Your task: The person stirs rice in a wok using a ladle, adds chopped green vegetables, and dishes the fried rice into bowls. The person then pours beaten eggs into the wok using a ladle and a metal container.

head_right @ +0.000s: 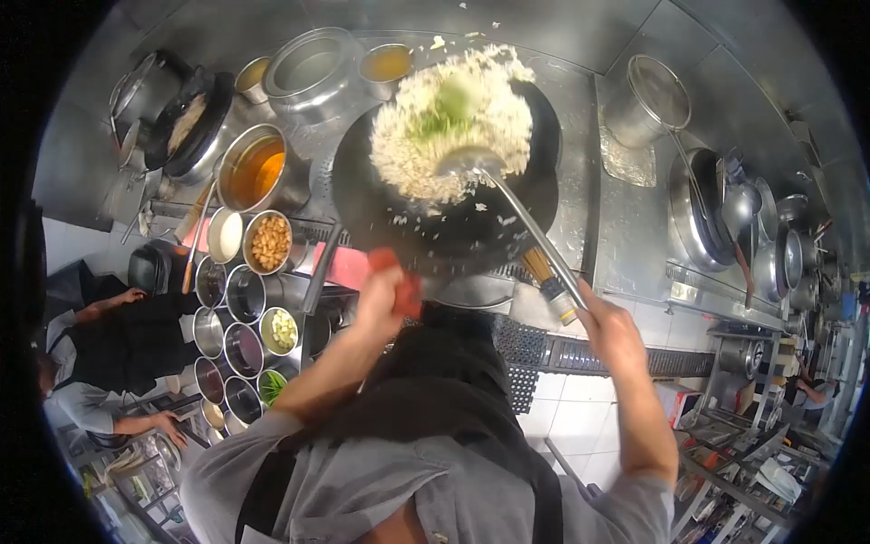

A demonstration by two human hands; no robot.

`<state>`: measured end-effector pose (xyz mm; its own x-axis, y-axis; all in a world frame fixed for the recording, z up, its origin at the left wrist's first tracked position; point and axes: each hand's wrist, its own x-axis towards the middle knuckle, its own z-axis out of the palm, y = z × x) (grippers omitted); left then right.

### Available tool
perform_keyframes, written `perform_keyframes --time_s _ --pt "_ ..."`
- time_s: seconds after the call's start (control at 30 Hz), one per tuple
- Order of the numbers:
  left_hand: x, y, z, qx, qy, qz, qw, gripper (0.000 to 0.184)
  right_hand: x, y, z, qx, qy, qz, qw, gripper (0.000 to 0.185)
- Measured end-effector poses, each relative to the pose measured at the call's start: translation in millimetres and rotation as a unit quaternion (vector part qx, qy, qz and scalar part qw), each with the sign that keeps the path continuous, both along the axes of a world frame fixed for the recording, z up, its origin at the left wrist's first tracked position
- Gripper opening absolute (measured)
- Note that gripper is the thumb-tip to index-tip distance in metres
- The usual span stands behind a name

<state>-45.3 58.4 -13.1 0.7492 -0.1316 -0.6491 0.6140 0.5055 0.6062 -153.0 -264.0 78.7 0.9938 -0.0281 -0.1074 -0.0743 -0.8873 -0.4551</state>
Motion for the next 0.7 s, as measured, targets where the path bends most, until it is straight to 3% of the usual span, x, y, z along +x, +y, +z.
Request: perform_keyframes --time_s 0.03,0.1,0.23,0.27,0.3,0.33,0.37,0.4,0.43,0.5,0.53,0.57,0.6,0.67,0.7 --pt "23.4 -2.7 5.1 -0.043 -0.002 0.000 0.999 0.015 -5.9 -5.2 8.1 0.011 0.027 0.007 1.000 0.048" --pt "63.3 -19.9 8.2 -0.004 -0.016 -0.022 1.000 0.006 -1.5 -12.4 9.7 0.008 0.029 0.023 0.999 0.047" --pt "109.3 -27.1 -61.0 0.004 -0.066 -0.085 0.994 0.004 35.8 4.6 -51.9 -0.069 0.042 -0.005 0.997 0.046" --pt "94.9 -25.4 -78.1 -0.027 -0.110 -0.103 0.988 0.009 42.0 13.0 -70.2 -0.087 0.036 -0.017 0.995 0.046" --pt "66.6 -15.0 -80.6 -0.003 -0.050 -0.114 0.992 0.004 49.4 13.7 -75.3 -0.108 0.023 -0.027 0.994 0.046" --pt "34.9 -5.1 -81.8 -0.034 -0.086 -0.089 0.992 0.011 41.2 15.7 -63.2 -0.095 0.015 -0.031 0.995 0.046" --pt "9.5 11.0 -60.0 -0.067 -0.012 -0.101 0.993 0.018 23.1 22.1 -45.1 -0.078 0.005 -0.035 0.996 0.046" --pt "-1.7 -6.1 -8.6 0.060 -0.071 -0.013 0.996 0.018 6.3 22.5 -23.3 -0.065 0.002 -0.031 0.997 0.044" --pt "12.3 -2.7 -8.7 0.062 -0.068 -0.011 0.996 0.018 -3.5 18.1 -6.6 -0.062 0.004 -0.029 0.998 0.044" --pt "53.8 8.7 -8.6 -0.075 -0.038 -0.046 0.995 0.016 -18.6 5.1 12.9 0.013 0.068 -0.026 0.997 0.042" --pt "76.0 -12.1 1.7 -0.007 -0.004 -0.037 0.999 0.006 -12.4 -1.0 5.1 0.014 0.064 -0.022 0.998 0.042" --pt "92.8 -29.3 -8.5 0.015 -0.006 -0.011 1.000 0.010 -2.0 -7.6 -10.8 0.030 0.030 -0.009 0.999 0.042" --pt "107.7 -34.7 -20.3 0.021 -0.013 -0.051 0.998 0.010 6.5 -11.0 -26.5 0.046 0.003 0.002 0.999 0.041" --pt "121.6 -39.2 -52.2 0.021 -0.037 -0.077 0.996 0.007 40.3 4.4 -51.7 -0.042 0.036 -0.039 0.998 0.043" --pt "118.0 -40.6 -76.3 0.021 -0.059 -0.104 0.993 0.006 48.9 6.4 -77.9 -0.065 -0.011 -0.042 0.997 0.043"
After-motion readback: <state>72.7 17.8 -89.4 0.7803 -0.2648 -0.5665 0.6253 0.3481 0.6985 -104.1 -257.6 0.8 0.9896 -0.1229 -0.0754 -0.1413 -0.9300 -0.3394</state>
